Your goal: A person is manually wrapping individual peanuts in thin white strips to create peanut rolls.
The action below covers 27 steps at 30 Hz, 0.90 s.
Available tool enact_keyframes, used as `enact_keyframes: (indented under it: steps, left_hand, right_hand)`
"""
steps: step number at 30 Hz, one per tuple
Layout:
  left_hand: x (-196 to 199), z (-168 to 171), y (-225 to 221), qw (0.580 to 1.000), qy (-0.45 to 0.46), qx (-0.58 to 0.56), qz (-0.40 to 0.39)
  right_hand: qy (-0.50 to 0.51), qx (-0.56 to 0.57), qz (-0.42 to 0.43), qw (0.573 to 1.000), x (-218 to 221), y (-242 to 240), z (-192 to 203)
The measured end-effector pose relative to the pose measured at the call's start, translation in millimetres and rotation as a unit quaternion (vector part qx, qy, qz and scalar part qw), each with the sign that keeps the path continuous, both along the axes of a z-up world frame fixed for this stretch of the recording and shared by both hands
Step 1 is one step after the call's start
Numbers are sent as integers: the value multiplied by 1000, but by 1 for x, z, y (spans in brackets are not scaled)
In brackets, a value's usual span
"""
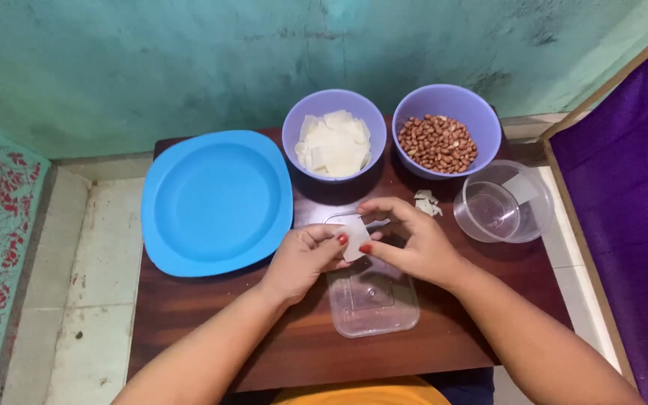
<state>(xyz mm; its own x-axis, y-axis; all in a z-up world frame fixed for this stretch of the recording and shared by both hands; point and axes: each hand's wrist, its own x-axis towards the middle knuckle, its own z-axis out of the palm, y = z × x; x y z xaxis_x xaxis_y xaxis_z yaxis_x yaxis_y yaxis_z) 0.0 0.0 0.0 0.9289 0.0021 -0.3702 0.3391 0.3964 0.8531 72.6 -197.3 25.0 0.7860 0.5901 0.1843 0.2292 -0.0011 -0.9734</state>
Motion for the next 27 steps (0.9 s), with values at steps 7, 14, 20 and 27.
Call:
enact_keyframes:
  steps: [7,14,20,27]
  left_hand:
    - [-7,-6,-5,999,-2,46,-9]
    - [-6,-8,-3,998,16,52,-31]
    - [-5,-11,-1,998,25,48,-34]
    - [-15,-20,3,813,-372,447,-11]
  right_hand:
    - [90,-5,-9,996,-2,1,-35]
    - [132,-11,1,991,1,-5,-28]
    - [161,12,22,987,-1,-3,-20]
    - [-112,-51,43,991,6,-3,-15]
